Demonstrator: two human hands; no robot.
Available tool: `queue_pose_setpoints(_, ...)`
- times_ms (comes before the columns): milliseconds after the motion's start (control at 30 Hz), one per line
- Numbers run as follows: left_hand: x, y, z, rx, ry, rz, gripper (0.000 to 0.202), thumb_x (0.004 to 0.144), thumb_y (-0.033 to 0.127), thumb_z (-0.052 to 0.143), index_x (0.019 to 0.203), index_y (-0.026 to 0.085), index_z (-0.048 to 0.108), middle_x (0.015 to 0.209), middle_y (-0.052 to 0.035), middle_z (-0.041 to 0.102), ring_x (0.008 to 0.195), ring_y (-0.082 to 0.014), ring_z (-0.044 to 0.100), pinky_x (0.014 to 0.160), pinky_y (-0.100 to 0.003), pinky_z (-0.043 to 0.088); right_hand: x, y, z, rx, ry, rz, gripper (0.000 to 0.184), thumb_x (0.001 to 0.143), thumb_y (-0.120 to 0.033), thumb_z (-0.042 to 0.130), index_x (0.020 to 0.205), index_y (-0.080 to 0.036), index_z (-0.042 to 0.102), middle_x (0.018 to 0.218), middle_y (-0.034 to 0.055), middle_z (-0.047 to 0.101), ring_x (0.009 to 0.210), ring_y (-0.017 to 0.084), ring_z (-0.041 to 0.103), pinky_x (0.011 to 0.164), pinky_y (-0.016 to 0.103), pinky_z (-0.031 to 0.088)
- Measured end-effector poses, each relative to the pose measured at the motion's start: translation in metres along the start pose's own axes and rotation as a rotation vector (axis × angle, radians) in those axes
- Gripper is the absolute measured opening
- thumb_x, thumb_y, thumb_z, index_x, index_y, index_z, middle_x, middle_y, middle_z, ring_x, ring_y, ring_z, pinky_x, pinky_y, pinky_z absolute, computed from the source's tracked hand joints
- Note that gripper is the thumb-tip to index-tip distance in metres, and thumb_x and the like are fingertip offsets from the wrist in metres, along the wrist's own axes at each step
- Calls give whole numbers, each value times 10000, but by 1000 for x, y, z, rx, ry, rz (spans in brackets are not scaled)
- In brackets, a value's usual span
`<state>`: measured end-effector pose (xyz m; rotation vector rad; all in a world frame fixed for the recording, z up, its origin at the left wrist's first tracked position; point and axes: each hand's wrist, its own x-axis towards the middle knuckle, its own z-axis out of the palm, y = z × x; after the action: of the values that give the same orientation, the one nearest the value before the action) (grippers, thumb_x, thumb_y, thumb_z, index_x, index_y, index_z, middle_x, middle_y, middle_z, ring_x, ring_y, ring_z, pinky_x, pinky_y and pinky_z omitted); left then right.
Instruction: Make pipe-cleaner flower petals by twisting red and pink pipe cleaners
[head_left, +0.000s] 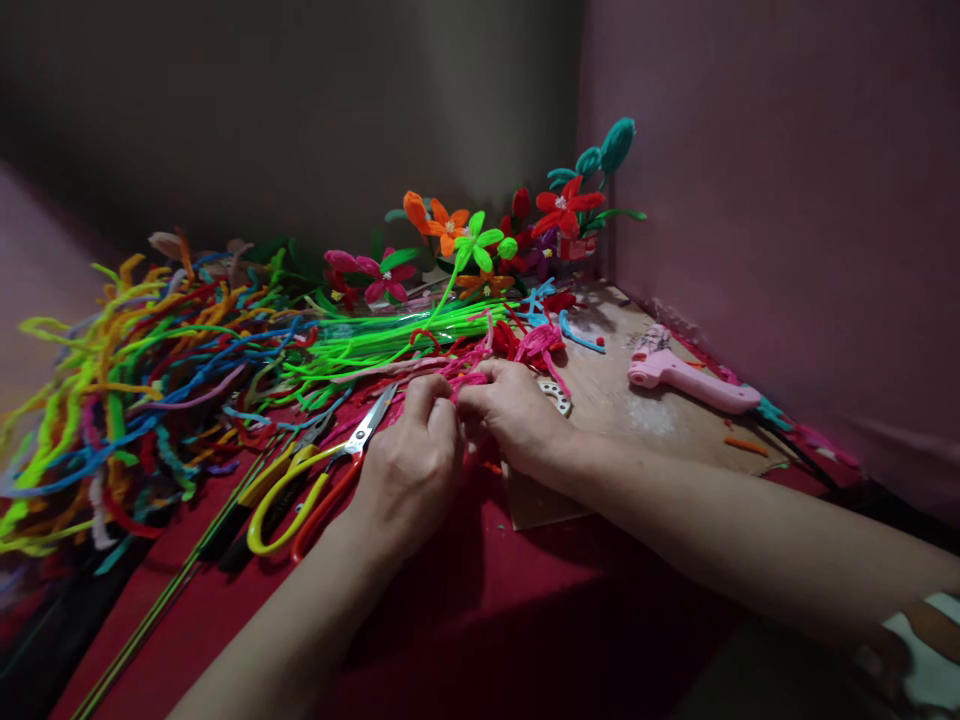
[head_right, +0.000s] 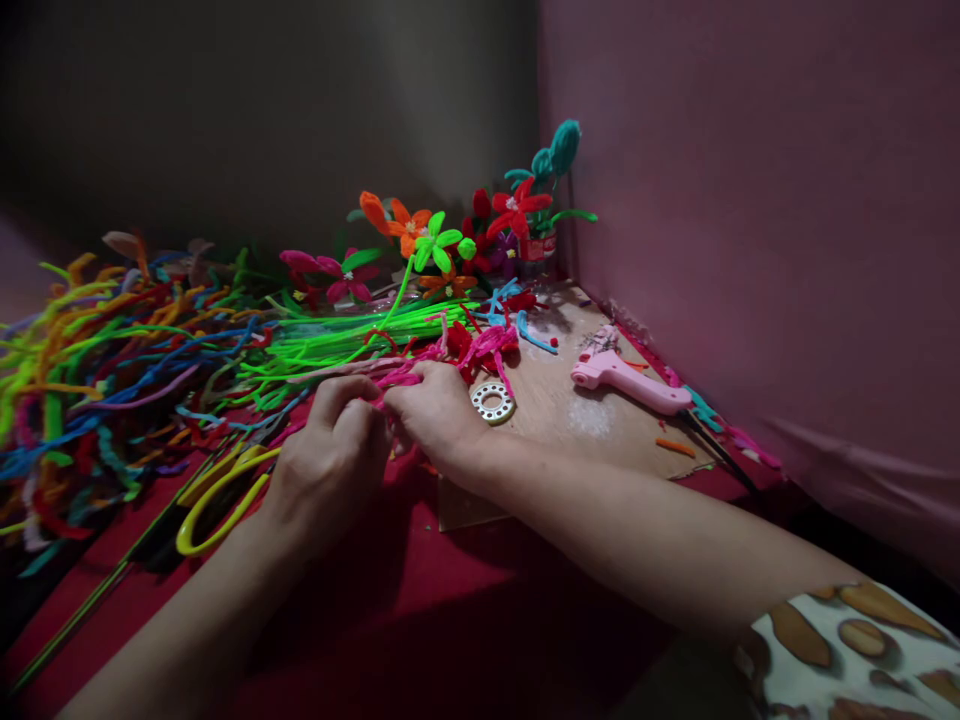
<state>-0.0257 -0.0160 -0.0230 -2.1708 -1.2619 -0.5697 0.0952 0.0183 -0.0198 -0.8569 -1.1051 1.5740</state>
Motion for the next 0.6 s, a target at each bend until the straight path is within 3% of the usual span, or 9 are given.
queue_pose_setpoints(67, 1, -2, 1, -35, -4, 6, 99, 840, 163, 434, 829, 136, 529, 1023, -126, 541, 681, -147, 568, 428, -227, 373, 1, 0, -2, -10, 13, 1, 103, 588, -77, 547, 591, -163, 492, 402, -54, 455, 345, 84, 428, 315, 198, 347)
queue_pose_setpoints(167, 6, -8, -2, -186, 55, 6, 97, 835, 136, 452, 818, 149, 547, 981, -100, 546, 849, -169, 569, 638, -262, 480, 4, -2, -6, 29, -43, 4, 79, 597, -73, 560, 616, -145, 536, 414, -52, 462, 354, 76, 427, 329, 194, 354)
queue_pose_setpoints(300, 11, -15, -12, -430, 53, -46, 108, 819, 124, 490, 850, 179, 578, 995, -70, 545, 940, -165, 560, 785, -301, 485, 5, -6, -8, 117, -124, 36, 120, 606, -52, 537, 687, -133, 575, 475, -32, 519, 369, 82, 455, 333, 199, 376)
queue_pose_setpoints(367, 12, -16, -16, -636, 20, -174, 133, 802, 141, 521, 916, 190, 568, 1003, -62, 544, 872, -154, 586, 730, -285, 507, 4, -8, -7, 130, -126, 46, 138, 596, -35, 529, 683, -134, 569, 481, -29, 522, 366, 80, 448, 329, 200, 378)
queue_pose_setpoints(500, 15, -17, -21, -1158, -65, -590, 365, 726, 209, 636, 1062, 187, 494, 909, -29, 577, 548, -87, 575, 523, -237, 508, 4, -9, -7, 121, -133, 60, 131, 585, -24, 528, 640, -141, 548, 463, -32, 516, 350, 79, 439, 325, 205, 390)
queue_pose_setpoints(600, 18, -22, -21, -1338, -171, -764, 460, 652, 230, 712, 1068, 170, 524, 781, -8, 607, 452, -74, 535, 411, -200, 453, 4, -9, -7, 143, -146, 59, 128, 583, -34, 554, 653, -140, 570, 486, -32, 532, 357, 74, 446, 331, 203, 400)
